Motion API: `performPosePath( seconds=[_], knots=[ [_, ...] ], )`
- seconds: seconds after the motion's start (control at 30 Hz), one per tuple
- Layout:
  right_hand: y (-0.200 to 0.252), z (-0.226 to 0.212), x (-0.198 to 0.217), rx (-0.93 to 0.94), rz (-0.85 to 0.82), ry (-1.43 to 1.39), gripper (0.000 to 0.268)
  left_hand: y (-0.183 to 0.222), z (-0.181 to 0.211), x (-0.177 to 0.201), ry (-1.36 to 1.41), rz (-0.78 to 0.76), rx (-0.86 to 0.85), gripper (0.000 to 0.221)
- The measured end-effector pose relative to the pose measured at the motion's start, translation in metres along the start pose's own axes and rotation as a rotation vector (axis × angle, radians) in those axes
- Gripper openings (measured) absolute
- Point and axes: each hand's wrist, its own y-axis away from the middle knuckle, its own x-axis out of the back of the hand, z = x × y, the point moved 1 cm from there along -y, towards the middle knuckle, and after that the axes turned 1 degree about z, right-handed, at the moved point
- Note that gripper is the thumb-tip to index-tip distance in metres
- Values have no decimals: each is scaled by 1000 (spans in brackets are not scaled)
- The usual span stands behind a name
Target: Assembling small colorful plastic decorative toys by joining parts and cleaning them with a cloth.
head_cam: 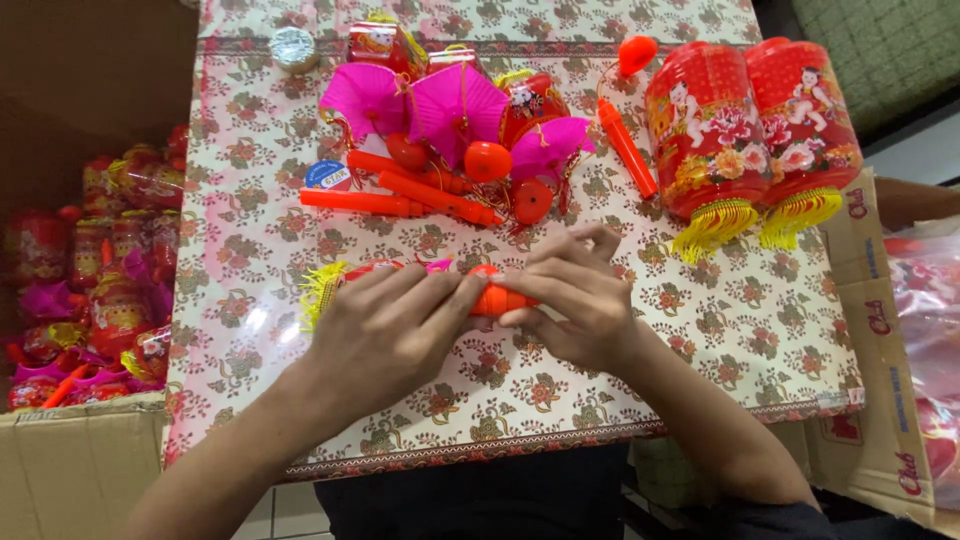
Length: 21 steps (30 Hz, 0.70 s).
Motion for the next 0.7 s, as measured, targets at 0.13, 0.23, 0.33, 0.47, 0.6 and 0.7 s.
performPosePath(
  seconds=[0.13, 0.23, 0.33, 0.47, 0.6, 0.7],
  knots=[
    [8, 6, -2, 80, 30, 106, 24, 5, 3, -8, 183, -95, 73, 17],
    [5, 6, 1, 341, 109, 219, 19, 4, 1, -4, 271, -430, 204, 20],
    [9, 9, 1, 475, 74, 314, 20, -4, -3, 1, 538, -623, 407, 34],
    [10, 8, 0, 393, 107, 205, 16, -9, -11, 15, 650, -668, 362, 35],
    [12, 10, 3, 281, 153, 143, 15, -7, -13, 27, 541, -583, 160, 51],
    [21, 22, -6, 329, 214, 179, 22, 2, -16, 15, 317, -393, 301, 51]
  ],
)
